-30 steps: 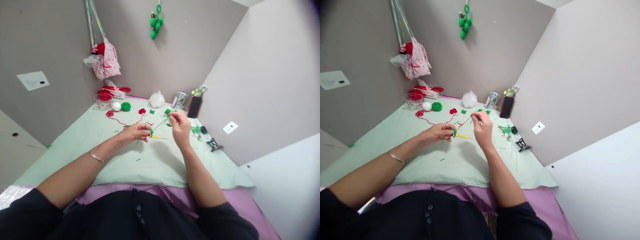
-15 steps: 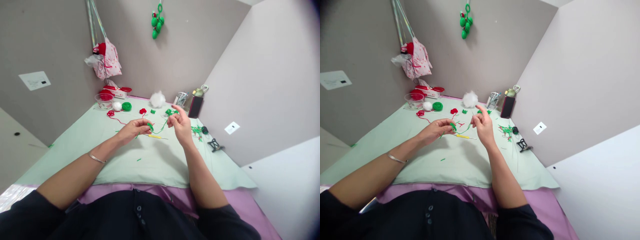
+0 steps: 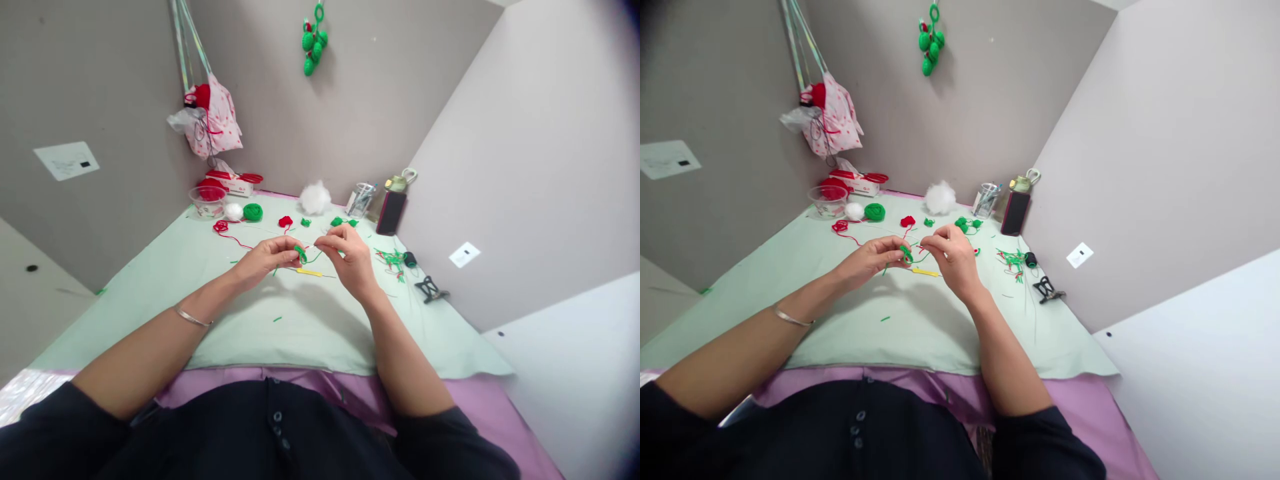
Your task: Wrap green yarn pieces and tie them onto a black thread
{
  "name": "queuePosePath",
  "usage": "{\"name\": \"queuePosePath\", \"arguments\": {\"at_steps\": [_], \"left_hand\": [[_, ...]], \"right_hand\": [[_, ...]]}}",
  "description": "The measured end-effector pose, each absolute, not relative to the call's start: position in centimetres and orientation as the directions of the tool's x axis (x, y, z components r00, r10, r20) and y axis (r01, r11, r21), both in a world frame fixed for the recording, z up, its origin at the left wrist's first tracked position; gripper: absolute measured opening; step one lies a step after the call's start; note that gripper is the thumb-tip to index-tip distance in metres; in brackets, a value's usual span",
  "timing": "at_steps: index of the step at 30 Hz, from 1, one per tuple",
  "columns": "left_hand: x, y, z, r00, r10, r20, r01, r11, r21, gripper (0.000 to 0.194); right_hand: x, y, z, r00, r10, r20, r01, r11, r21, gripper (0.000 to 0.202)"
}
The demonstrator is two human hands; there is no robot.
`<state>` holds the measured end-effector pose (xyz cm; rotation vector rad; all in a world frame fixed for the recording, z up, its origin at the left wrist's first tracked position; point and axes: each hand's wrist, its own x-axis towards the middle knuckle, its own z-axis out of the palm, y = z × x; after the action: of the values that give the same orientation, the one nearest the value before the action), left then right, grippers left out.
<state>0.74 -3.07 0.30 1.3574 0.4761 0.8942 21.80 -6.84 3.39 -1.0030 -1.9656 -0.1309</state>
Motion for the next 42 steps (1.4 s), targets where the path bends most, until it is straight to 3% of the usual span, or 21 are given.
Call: {"name": "queuePosePath", "arguments": {"at_steps": [10, 21, 29, 37, 39, 42], "left_hand": [[0.8, -3.3, 0.4, 0.598, 0.775, 0.203, -0.246, -0.063, 0.967, 0.022], [0.8, -3.4, 0.4, 0.64, 0.743, 0.196, -0.238, -0.051, 0.97, 0.02], [1.3, -3.4, 0.0, 0.571, 0.806, 0.155, -0.279, 0.014, 0.96, 0.026], [1.7, -3.6, -0.3, 0.531, 0.845, 0.059, -0.186, 0.048, 0.981, 0.03], [1.8, -3.6, -0.4, 0.532, 0.844, 0.065, -0.158, 0.024, 0.987, 0.028], [1.8, -3.5, -0.6, 0.522, 0.847, 0.1, -0.155, -0.02, 0.988, 0.025]], "right_hand": [[21.9, -6.7, 3.2, -0.305, 0.583, 0.753, 0.716, 0.662, -0.222, 0.017], [21.3, -7.0, 2.9, -0.345, 0.608, 0.715, 0.643, 0.708, -0.292, 0.015], [20.4, -6.9, 1.9, -0.284, 0.683, 0.673, 0.623, 0.665, -0.412, 0.017], [19.6, -7.2, 1.4, -0.38, 0.671, 0.637, 0.605, 0.701, -0.378, 0.015], [19.5, -7.2, 1.6, -0.332, 0.709, 0.622, 0.576, 0.674, -0.462, 0.013], [19.7, -7.2, 2.2, -0.205, 0.829, 0.521, 0.332, 0.559, -0.76, 0.018]]}}
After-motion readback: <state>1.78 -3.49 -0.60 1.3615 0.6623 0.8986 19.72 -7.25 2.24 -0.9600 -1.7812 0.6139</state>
